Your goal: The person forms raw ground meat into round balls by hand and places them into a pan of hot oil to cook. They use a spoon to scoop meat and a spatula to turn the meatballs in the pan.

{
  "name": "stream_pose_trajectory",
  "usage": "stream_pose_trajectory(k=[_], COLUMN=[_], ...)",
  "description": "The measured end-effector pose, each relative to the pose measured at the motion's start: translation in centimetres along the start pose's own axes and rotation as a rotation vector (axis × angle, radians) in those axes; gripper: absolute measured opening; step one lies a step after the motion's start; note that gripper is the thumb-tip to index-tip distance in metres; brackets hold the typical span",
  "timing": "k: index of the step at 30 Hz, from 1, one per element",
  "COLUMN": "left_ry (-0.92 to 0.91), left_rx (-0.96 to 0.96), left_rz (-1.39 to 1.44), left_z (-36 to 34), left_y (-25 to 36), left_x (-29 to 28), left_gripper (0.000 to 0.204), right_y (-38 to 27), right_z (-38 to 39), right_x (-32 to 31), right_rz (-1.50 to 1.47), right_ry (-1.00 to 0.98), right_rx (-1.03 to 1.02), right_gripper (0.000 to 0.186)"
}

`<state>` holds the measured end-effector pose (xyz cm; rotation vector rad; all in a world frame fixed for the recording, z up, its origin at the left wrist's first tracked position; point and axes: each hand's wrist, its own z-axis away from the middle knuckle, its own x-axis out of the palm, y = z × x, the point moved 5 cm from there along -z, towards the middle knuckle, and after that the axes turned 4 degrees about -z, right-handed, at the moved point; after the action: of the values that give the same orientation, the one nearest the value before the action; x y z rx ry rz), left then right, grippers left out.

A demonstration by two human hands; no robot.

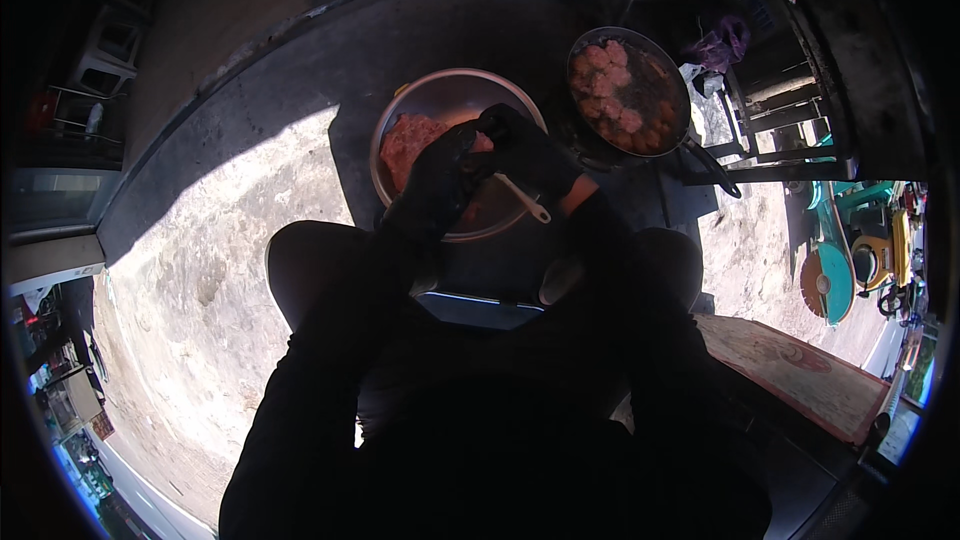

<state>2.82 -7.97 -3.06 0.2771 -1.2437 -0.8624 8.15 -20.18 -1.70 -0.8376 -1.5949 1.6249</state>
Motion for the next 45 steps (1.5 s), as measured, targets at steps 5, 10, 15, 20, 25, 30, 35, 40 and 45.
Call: stream_pose_trajectory(k=[5, 10, 15, 20, 25, 30, 35, 40, 45], left_ry=[-0.03, 0.003, 0.107, 0.092, -0.108, -0.05, -0.053, -0.012, 0.142], left_rx=[0.364, 0.27, 0.151, 0.487, 0.272, 0.388, 0.311, 0.339, 0.556], left_rz=[-0.706, -0.649, -0.237, -0.978, -0.676, -0.41, -0.191, -0.312, -0.358], left_z=[0.2, -1.2, -0.8, -0.3, -1.3, -0.6, -0.3, -0.1, 0.9], left_y=[1.6, 1.2, 1.5, 3.2, 2.3, 3.1, 5.1, 6.1, 9.3], left_x=[-0.6, -1.3, -1.4, -0.2, 0.1, 0.0, -0.8, -0.8, -0.6], left_gripper=[0.029, 0.04, 0.051, 0.053, 0.062, 0.054, 0.052, 0.058, 0.064], right_y=[-1.6, -0.2, 4.3, 3.3, 1.5, 1.2, 1.9, 7.5, 4.2], right_z=[0.0, 0.6, 1.9, 2.0, 3.0, 1.0, 0.7, 0.7, 1.8], right_x=[0.0, 0.1, 4.4, 4.5, 3.8, -3.7, -22.5, -28.7, -27.3], right_rz=[0.426, 0.111, -1.281, -1.388, -1.195, -0.854, 0.77, 1.053, 1.314], right_ry=[-0.032, 0.314, 0.149, 0.136, 0.145, 0.061, 0.391, 0.485, 0.581], right_rx=[-0.132, -0.028, 0.271, 0.132, 0.134, 0.068, 0.101, 0.127, 0.075], right_gripper=[0.058, 0.061, 0.034, 0.034, 0.033, 0.04, 0.033, 0.034, 0.036])
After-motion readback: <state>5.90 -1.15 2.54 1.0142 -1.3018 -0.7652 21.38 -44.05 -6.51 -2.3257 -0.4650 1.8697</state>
